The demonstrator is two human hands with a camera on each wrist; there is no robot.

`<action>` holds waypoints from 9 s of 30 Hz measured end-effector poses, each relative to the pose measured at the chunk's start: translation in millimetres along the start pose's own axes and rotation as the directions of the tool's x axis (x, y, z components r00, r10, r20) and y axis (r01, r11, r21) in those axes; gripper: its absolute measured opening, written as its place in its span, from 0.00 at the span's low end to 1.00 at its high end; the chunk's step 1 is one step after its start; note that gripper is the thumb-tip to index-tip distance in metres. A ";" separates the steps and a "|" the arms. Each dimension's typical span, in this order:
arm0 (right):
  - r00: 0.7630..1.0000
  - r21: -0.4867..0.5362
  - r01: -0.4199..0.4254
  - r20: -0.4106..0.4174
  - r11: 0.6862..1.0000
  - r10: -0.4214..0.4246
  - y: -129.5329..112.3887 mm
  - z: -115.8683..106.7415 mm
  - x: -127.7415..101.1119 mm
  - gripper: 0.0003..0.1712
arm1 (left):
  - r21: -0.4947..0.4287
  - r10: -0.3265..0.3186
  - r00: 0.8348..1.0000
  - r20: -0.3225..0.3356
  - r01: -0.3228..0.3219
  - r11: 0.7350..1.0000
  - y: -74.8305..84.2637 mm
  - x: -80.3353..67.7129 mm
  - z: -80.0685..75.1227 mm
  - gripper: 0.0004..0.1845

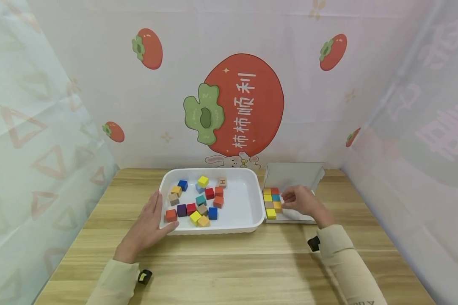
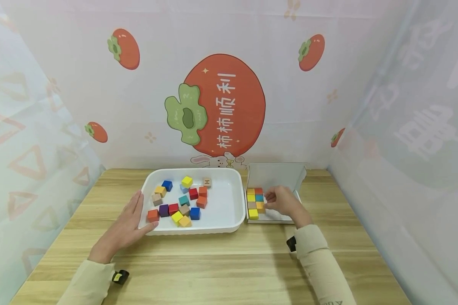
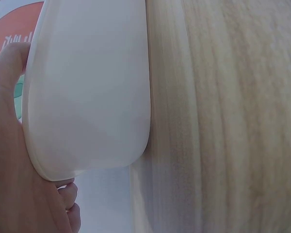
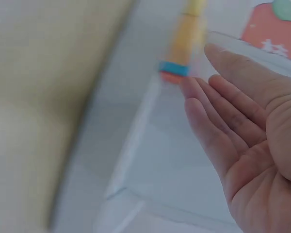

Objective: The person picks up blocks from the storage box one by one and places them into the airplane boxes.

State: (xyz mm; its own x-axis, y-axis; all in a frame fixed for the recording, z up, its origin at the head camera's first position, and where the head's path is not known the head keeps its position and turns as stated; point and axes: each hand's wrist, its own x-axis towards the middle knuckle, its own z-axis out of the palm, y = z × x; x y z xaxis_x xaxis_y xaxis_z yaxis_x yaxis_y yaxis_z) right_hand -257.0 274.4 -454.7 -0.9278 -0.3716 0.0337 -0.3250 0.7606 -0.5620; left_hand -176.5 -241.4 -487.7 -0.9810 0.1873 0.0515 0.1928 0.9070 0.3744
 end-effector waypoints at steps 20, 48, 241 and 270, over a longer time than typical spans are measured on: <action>0.992 -0.012 0.121 0.032 0.993 -0.121 -96.6 1.2 67.6 0.20 | -0.005 -0.004 1.000 -0.001 0.004 1.000 0.4 -1.3 -1.1 0.64; 0.994 0.064 -0.105 0.032 0.992 0.103 -103.0 92.1 153.3 0.20 | -0.008 -0.009 1.000 -0.003 0.009 1.000 -0.7 0.7 -0.5 0.63; 0.979 0.147 0.074 0.178 0.986 -0.100 -141.5 83.0 41.7 0.18 | -0.022 -0.004 1.000 0.004 0.004 1.000 -0.8 4.3 1.1 0.60; 0.996 0.131 0.077 0.029 0.988 -0.081 -18.6 -29.4 -24.7 0.19 | -0.031 -0.013 1.000 0.010 0.013 0.999 -0.6 3.2 0.3 0.62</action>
State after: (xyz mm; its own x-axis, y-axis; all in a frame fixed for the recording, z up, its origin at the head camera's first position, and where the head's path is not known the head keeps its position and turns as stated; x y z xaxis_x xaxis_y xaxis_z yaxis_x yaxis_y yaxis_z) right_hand -233.4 285.1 -420.8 -0.8928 -0.4470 0.0554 -0.3683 0.6537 -0.6611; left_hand -179.8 -241.3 -488.1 -0.9831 0.1792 0.0373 0.1789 0.8973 0.4036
